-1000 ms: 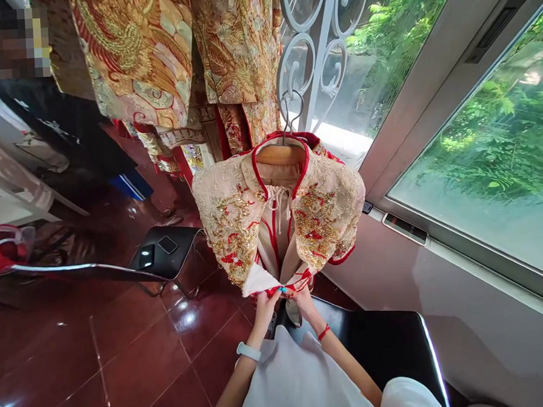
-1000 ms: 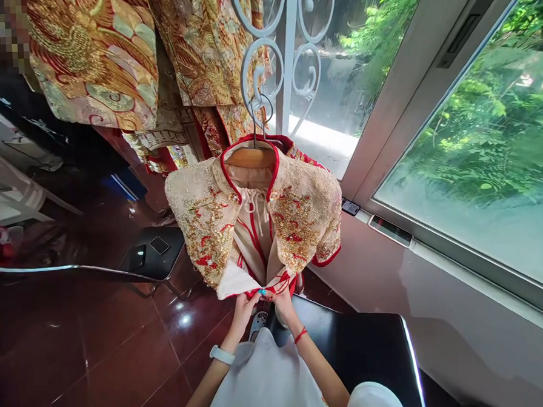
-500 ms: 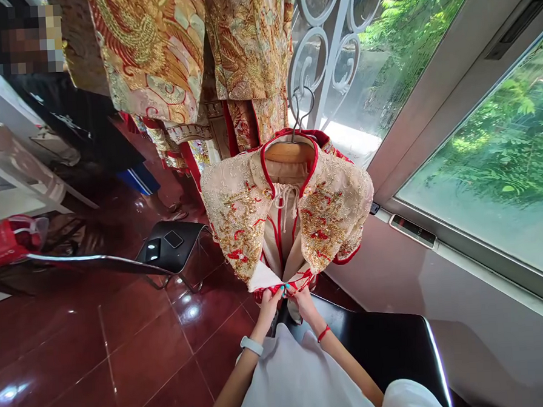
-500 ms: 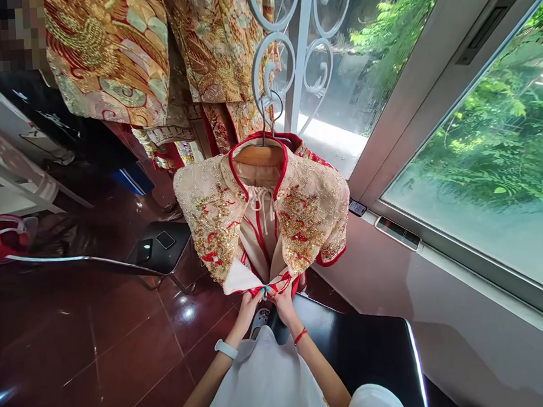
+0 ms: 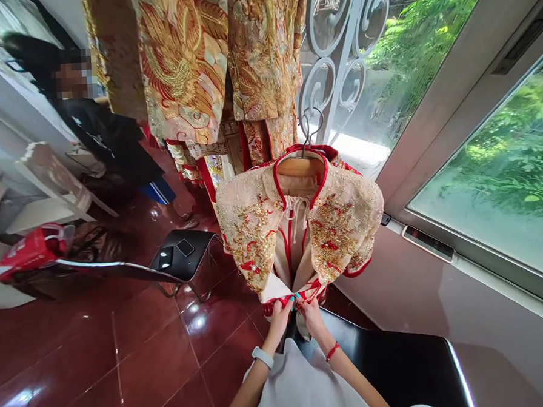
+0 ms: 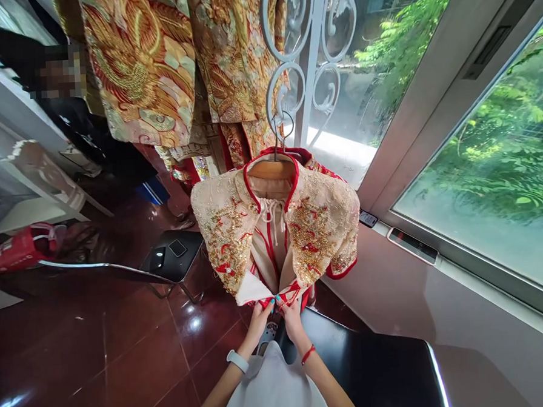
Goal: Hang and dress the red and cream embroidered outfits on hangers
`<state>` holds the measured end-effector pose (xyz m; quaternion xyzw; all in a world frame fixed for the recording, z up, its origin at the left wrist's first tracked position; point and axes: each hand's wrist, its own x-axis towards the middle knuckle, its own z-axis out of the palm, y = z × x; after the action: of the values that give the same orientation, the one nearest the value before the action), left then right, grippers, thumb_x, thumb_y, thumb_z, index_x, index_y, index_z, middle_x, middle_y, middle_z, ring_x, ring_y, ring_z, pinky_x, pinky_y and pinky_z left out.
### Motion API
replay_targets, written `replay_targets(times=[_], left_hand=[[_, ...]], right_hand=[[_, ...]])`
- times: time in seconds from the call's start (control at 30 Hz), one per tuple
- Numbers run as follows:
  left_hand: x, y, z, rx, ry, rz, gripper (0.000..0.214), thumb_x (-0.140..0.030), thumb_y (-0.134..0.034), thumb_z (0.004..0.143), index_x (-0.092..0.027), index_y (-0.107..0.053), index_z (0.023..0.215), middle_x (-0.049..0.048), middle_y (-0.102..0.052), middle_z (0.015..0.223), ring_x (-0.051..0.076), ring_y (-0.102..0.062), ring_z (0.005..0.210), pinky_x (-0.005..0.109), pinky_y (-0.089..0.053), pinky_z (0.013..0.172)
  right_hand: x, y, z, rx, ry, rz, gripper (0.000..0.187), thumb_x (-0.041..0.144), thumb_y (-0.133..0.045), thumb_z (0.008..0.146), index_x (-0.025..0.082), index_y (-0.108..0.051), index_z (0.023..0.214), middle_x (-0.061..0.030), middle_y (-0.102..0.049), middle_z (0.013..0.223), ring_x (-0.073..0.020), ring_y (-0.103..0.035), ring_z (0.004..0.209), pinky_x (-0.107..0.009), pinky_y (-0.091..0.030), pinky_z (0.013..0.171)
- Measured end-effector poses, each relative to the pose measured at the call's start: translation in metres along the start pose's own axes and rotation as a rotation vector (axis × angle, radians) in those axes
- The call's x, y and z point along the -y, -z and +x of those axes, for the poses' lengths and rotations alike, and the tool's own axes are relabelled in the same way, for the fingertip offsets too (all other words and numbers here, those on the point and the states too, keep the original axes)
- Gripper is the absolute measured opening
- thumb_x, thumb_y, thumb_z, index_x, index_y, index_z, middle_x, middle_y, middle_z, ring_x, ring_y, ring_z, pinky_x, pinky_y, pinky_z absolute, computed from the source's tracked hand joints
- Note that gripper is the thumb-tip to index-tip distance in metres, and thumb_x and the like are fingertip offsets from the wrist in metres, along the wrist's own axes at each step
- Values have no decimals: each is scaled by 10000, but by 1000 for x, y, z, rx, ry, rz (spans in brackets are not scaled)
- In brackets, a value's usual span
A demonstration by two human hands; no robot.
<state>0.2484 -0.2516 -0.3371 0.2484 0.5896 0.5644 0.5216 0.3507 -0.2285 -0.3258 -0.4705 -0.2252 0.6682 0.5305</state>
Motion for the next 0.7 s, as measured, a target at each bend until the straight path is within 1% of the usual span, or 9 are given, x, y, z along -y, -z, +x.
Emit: replay_targets(times=[0.13, 0.23, 0.37, 0.43, 0.57, 0.63, 0.7], left_hand=[[-2, -3, 5, 11, 3, -12, 452, -586, -825, 590, -196, -620, 692, 24, -635, 714, 218, -606, 778, 360, -479, 813], [-2, -6, 6, 16, 8, -25, 471, -602, -825, 579, -198, -599, 671, 20, -615, 690, 206, -590, 738, 357, -475, 788], [-2, -7, -2, 0, 4, -46, 492, -627, -813, 586, -193, -615, 706, 29, -640, 730, 208, -601, 763, 367, -480, 816], [-3, -7, -6, -14, 4, -54, 517, -646, -807, 582, -186, -631, 741, 38, -658, 763, 213, -611, 784, 374, -482, 831], [-7, -8, -10, -1, 1, -65, 551, -674, -796, 573, -180, -642, 764, 49, -678, 791, 219, -626, 805, 384, -487, 853], [-10, -8, -8, 14, 4, -59, 541, -669, -802, 565, -183, -630, 730, 41, -669, 753, 215, -621, 778, 378, -488, 832], [-13, -7, -6, 19, 9, -47, 527, -650, -816, 555, -186, -619, 711, 34, -660, 731, 209, -611, 759, 366, -483, 807]], right_hand=[[-3, 2, 3, -1, 8, -18, 412, 417, -872, 536, 229, -548, 707, 35, -617, 639, -129, -537, 567, -266, -475, 568], [-7, 1, 1, 12, -3, 4, 374, 406, -861, 561, 226, -566, 705, 31, -634, 656, -133, -552, 584, -272, -482, 590], [-12, -3, -1, -8, -48, 54, 369, 398, -860, 532, 218, -585, 700, 28, -648, 664, -131, -562, 591, -274, -496, 604], [-12, -6, -1, -22, -32, 57, 382, 394, -869, 510, 219, -581, 689, 32, -642, 655, -131, -558, 588, -273, -496, 600], [-7, -8, -1, -47, 56, -4, 402, 414, -888, 510, 226, -572, 672, 39, -620, 638, -124, -533, 564, -266, -485, 576], [-2, -8, -2, -37, 48, -29, 402, 432, -887, 525, 229, -582, 690, 27, -631, 655, -133, -549, 568, -272, -494, 574], [2, -8, -3, -16, 2, -27, 403, 439, -885, 527, 228, -596, 712, 16, -642, 667, -138, -562, 568, -274, -498, 561]])
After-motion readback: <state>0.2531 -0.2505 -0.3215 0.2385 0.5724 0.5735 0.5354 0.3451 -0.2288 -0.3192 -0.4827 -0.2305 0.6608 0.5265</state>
